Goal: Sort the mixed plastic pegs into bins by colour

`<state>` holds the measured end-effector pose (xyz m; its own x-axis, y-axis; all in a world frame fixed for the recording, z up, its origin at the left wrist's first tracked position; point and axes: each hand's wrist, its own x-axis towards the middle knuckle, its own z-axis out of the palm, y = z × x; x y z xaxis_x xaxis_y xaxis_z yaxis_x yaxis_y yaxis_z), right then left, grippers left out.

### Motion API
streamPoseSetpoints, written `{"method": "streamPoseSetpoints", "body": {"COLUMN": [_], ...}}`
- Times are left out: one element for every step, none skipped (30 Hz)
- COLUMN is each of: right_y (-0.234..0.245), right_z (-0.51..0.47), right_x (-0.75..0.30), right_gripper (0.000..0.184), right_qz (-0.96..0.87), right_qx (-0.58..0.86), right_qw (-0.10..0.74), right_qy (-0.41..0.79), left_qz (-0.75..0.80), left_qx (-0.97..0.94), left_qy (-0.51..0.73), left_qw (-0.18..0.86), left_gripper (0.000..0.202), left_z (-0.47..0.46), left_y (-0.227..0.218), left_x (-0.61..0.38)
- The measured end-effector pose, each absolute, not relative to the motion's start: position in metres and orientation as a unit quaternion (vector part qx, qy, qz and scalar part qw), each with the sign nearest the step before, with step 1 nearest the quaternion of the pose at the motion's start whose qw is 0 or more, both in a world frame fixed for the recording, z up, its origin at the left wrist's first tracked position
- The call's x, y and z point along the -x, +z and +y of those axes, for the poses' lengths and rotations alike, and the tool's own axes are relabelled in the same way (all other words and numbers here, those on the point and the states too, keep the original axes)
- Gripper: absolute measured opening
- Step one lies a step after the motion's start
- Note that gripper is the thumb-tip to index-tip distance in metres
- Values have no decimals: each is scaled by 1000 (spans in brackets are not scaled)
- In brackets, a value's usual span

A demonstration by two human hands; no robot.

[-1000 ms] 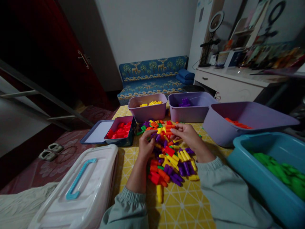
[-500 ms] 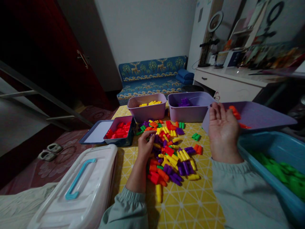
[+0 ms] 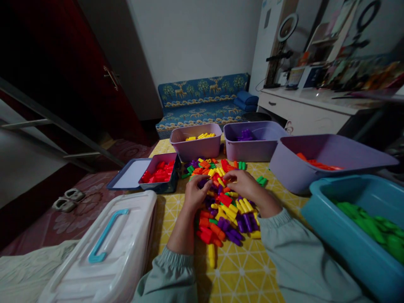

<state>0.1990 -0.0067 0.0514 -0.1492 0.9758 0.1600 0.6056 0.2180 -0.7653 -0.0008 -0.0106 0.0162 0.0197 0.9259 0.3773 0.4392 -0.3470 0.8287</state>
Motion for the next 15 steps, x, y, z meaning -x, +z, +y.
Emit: {"method": "streamPoseSetpoints", "body": {"right_y": [50,51,52,54,56,58,59,59,59,58,57,55,53,52,51], "right_z": [-7,-8,-9,-10,-11,-13,-14,-15,-17,-18,-19,-20,-20,-20,-20], "right_x": [-198,-197,-197,-196,-196,-195,-194,-193,-192,-190,-189,-188,-187,-187,-187], "right_gripper": [26,27,27,28,29,32,35,40,44,48,50,50,47,44,39], "right_qz": [-723,-733,-739,-742,-744,-748,-753,-760,-768,-776,-782,-786,-786,-784,-781], "right_qx": [566,572,578,586,593,596,594,588,579,568,560,555,556,562,569], "right_qw": [300,274,254,241,233,232,232,233,233,232,228,223,217,212,205], "right_qy": [259,246,234,219,200,179,161,148,143,145,150,155,158,157,156], "left_qz": [508,503,499,497,496,495,495,494,497,504,514,525,537,546,548], "left_qx": [-680,-692,-701,-705,-706,-706,-705,-706,-706,-706,-705,-705,-703,-701,-699], "left_qy": [467,458,453,452,452,454,455,454,453,452,451,450,449,449,453], "left_qw": [247,240,232,227,225,225,226,226,221,209,188,160,127,96,73], "left_gripper": [22,22,22,22,23,23,24,25,26,27,28,30,31,32,32], "left_z": [-11,-11,-10,-10,-9,-9,-8,-8,-7,-7,-7,-8,-8,-8,-9], "left_y": [16,16,15,15,14,13,12,12,11,11,11,11,13,15,18], "left_x": [1,1,1,2,2,2,2,2,2,2,3,3,3,4,4]}}
